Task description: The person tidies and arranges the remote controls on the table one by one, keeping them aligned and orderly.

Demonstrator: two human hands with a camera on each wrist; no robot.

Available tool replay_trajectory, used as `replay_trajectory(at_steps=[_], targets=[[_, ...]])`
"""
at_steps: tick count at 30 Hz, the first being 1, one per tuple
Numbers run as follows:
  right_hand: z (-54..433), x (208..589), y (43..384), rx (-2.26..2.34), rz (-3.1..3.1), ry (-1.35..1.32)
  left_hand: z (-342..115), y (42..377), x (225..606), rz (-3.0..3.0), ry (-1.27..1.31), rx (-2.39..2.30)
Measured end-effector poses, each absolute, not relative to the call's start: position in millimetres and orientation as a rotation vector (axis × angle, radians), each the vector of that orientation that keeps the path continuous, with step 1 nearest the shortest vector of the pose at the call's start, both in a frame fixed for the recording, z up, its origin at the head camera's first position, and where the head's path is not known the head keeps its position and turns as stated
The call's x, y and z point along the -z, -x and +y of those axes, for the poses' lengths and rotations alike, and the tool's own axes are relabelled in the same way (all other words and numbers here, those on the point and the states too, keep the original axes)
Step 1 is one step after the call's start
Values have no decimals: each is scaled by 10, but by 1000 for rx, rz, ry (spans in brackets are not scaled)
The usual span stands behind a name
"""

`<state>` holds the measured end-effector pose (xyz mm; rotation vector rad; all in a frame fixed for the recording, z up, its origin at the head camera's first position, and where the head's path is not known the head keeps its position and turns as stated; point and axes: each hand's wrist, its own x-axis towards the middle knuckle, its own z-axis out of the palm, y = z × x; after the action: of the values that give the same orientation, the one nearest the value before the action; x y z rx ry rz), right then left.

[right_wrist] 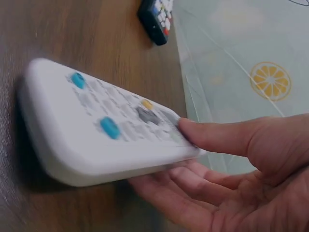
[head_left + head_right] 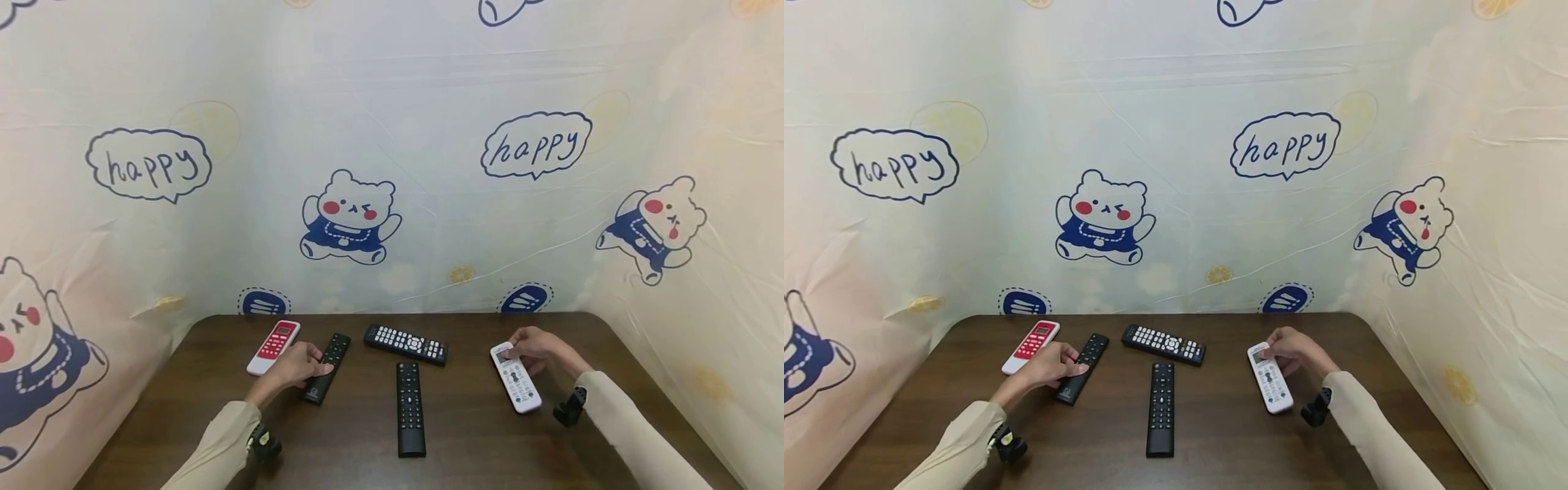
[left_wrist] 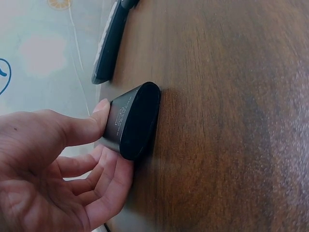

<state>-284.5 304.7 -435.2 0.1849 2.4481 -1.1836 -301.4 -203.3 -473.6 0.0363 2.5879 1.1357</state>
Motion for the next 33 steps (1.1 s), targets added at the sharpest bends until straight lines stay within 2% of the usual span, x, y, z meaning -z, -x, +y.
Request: replay_trajectory(at_steps=[20, 33], targets=[[2957, 4398, 2862, 1621, 2340, -165, -2058, 3002, 4724, 2581, -57, -1139], [2715, 4346, 2762, 1678, 2309, -112, -2051, 3003, 4751, 2568, -48, -1176]])
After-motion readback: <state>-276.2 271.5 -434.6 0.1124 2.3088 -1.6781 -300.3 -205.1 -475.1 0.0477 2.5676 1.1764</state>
